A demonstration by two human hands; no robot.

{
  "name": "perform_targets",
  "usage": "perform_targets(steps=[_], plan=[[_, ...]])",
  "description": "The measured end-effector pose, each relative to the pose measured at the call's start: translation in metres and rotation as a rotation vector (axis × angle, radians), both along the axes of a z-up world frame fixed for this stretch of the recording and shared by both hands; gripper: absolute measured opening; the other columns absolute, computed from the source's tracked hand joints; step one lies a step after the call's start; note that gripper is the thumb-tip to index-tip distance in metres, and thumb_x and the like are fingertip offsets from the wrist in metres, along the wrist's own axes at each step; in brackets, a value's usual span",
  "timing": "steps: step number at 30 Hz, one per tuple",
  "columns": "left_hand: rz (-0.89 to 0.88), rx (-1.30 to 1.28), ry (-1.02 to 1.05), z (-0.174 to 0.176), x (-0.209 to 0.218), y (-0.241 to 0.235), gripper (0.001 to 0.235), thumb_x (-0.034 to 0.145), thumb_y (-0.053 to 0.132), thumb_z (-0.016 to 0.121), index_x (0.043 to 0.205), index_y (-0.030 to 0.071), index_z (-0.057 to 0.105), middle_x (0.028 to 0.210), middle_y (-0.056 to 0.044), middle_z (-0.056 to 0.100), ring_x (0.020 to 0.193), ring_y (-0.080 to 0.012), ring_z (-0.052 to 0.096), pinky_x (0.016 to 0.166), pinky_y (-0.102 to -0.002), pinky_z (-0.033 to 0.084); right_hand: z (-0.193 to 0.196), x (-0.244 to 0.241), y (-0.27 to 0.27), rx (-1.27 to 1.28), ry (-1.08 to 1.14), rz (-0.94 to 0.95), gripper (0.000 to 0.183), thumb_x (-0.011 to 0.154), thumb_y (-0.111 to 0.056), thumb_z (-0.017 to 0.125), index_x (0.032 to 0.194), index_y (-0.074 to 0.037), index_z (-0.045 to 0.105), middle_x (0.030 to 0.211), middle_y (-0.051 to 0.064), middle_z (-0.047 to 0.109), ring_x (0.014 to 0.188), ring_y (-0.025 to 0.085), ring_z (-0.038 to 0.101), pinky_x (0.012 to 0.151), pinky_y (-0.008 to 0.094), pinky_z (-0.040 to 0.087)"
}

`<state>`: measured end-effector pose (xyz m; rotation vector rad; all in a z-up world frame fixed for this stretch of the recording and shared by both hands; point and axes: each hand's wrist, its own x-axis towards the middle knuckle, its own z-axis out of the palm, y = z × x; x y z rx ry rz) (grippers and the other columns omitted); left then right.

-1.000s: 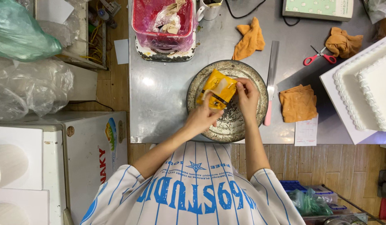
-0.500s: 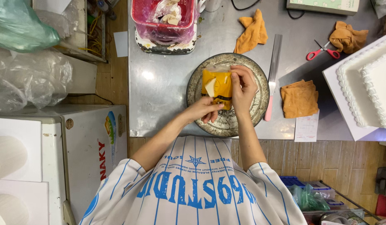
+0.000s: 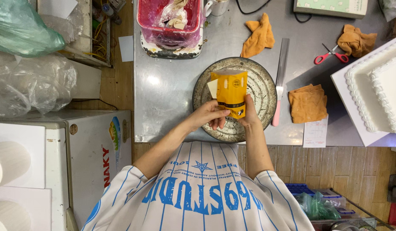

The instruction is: The person cleans a metal countertop and a round metal tray using a cloth and a scraper. They wipe down the surfaces, scrape off residue, and handle various items including a bucket of cream and a yellow package.

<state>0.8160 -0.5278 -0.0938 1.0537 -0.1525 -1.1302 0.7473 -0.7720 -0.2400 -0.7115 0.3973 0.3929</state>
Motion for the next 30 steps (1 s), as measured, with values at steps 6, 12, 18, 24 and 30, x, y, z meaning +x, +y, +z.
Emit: perform_targets(steps=[6,12,18,24,30], plan=[[-0.139,-0.163,0.08,0.006,0.002,0.006,0.029,0.104,0.028,0.063,0.116,0.002,0.059,0.068,-0.005,0.07,0.044,-0.0068,0.057,0.039,-0.02,0.043,-0.009,-0.004,-0.007,0.037,-0.053,0.082,0.078,0.091,-0.058,0.072,0.138,0.003,0.058,0.125,0.02,0.069,0.11,0.032,0.07,0.088,0.044,0.061],[-0.063,-0.369,0.297,-0.001,0.004,0.013,0.025,0.107,0.026,0.06,0.123,0.007,0.057,0.068,-0.002,0.065,0.048,-0.0068,0.055,0.04,-0.019,0.04,-0.005,-0.001,0.003,-0.034,-0.102,0.067,0.09,0.082,-0.063,0.081,0.14,0.002,0.055,0.128,0.017,0.068,0.113,0.03,0.068,0.092,0.042,0.059],[0.103,-0.938,0.597,-0.022,-0.007,0.013,0.01,0.115,0.025,0.05,0.117,0.021,0.059,0.073,-0.004,0.063,0.044,-0.0034,0.045,0.047,-0.019,0.036,-0.035,-0.018,0.013,-0.032,-0.159,0.107,0.106,0.07,-0.072,0.082,0.142,0.001,0.055,0.131,0.016,0.068,0.115,0.028,0.068,0.094,0.04,0.059],[0.088,-1.025,0.643,-0.023,-0.016,0.005,0.019,0.117,0.027,0.044,0.13,0.026,0.057,0.074,-0.004,0.065,0.043,-0.0043,0.046,0.05,-0.02,0.038,-0.055,-0.025,0.022,0.101,-0.139,0.076,0.107,0.071,-0.073,0.083,0.145,0.0,0.054,0.133,0.016,0.067,0.117,0.028,0.067,0.097,0.041,0.057],[0.089,-0.913,0.659,-0.011,-0.016,0.013,0.043,0.11,0.032,0.045,0.153,0.03,0.045,0.076,-0.009,0.069,0.042,-0.0066,0.051,0.048,-0.021,0.039,-0.055,-0.037,0.016,0.176,-0.128,-0.073,0.107,0.068,-0.073,0.083,0.142,-0.001,0.055,0.132,0.015,0.068,0.116,0.029,0.068,0.096,0.044,0.058]])
